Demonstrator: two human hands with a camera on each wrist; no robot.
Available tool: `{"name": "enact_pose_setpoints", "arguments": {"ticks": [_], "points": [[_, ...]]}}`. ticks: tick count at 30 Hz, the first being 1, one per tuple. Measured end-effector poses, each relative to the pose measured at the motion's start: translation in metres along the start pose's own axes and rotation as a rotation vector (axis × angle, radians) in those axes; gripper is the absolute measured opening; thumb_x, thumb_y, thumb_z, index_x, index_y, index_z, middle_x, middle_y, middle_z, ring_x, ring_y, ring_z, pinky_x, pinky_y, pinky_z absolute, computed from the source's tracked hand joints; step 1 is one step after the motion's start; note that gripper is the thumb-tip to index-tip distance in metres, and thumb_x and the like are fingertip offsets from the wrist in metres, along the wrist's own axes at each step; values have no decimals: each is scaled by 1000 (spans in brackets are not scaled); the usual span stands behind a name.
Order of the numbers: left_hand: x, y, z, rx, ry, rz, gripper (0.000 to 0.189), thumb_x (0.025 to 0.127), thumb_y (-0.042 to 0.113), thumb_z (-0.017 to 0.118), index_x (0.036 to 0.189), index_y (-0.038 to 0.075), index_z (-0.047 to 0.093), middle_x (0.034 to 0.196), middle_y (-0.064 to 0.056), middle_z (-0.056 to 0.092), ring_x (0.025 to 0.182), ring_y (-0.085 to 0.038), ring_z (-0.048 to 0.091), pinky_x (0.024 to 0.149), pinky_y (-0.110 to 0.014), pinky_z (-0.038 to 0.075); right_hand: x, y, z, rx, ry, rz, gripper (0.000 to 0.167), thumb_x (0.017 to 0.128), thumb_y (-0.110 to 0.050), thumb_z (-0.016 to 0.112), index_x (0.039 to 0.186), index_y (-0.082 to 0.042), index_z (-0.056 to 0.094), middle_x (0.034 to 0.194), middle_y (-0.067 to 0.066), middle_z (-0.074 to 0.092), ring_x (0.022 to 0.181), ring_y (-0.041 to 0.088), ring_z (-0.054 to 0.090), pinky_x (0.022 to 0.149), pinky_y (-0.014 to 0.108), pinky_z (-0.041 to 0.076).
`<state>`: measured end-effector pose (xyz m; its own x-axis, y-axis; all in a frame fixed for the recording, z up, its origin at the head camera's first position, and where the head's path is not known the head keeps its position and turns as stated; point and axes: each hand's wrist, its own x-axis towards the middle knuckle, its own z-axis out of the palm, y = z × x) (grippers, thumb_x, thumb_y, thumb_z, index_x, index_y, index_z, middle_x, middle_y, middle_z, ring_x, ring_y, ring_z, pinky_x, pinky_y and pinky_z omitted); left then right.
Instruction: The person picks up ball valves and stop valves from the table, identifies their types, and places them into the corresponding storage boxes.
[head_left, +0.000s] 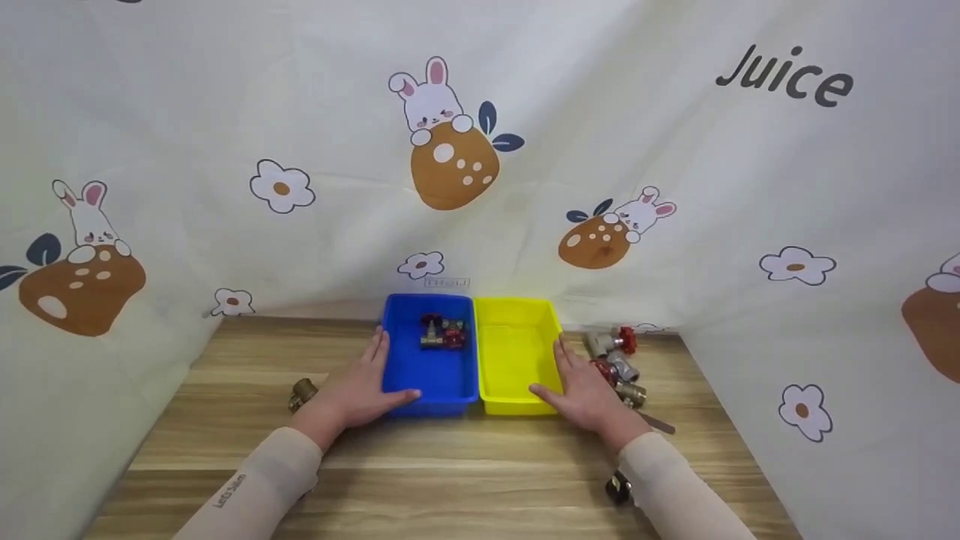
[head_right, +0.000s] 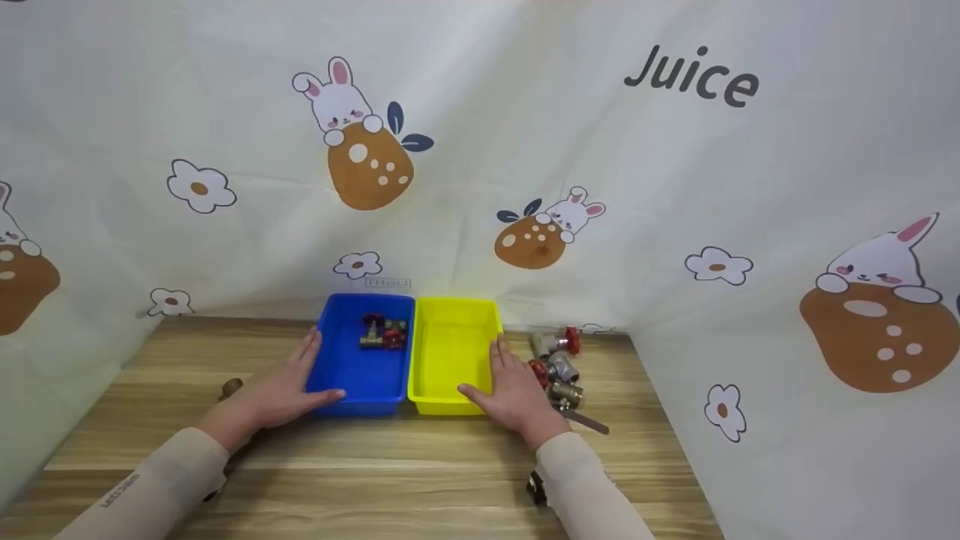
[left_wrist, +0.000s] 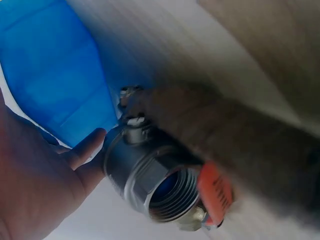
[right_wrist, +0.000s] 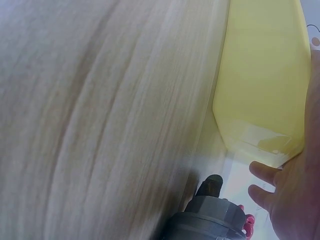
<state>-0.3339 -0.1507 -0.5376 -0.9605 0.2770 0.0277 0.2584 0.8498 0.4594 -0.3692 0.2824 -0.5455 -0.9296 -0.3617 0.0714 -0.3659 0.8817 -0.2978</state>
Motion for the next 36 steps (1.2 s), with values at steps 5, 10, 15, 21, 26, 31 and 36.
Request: {"name": "enact_pose_setpoints", "arguments": {"ticks": [5,10,15,21,26,31,36], "points": [[0,1,3,0,7,12,132,94,91,54,174,-4,9,183,-25,6,163,-53,26,123,-72,35,-1,1,0,-8,10,-3,107,106,-74,53,175,0,16,183,21,15,164,45,29,131,63,27],[-1,0,4,6,19,11,132,93,92,53,174,-4,11,183,-24,6,159,-56,33,119,-72,41,-1,0,-1,-15,-2,1,110,105,-79,48,176,-1,15,183,19,13,164,45,29,131,62,27],[0,-1,6,26,25,7,133,93,94,49,174,-4,12,184,-23,5,159,-56,34,117,-74,42,0,1,0,-3,10,-3,111,105,-79,50,175,-1,16,183,20,14,163,46,30,131,63,27],[0,-4,8,34,28,0,134,92,96,47,175,-3,11,184,-21,4,159,-54,34,116,-76,41,2,1,1,58,20,-16,111,104,-76,56,175,-1,18,183,20,14,165,44,27,132,61,25],[-2,-6,8,33,30,-7,134,92,96,48,175,-3,11,184,-22,4,157,-56,36,115,-79,40,5,0,-4,263,20,77,101,106,-67,61,177,-6,21,182,19,20,166,42,24,133,62,20],[-1,-5,9,21,27,-4,134,92,95,48,175,-3,10,184,-22,3,157,-56,36,114,-80,40,7,6,-26,454,133,210,86,108,-65,61,171,-10,38,171,20,43,156,41,43,128,65,32],[1,-3,9,-8,20,-9,129,95,89,55,175,-2,10,184,-20,2,156,-56,38,114,-79,41,5,27,-49,419,239,236,71,110,-49,68,155,2,50,154,26,56,142,42,56,119,61,46]]}}
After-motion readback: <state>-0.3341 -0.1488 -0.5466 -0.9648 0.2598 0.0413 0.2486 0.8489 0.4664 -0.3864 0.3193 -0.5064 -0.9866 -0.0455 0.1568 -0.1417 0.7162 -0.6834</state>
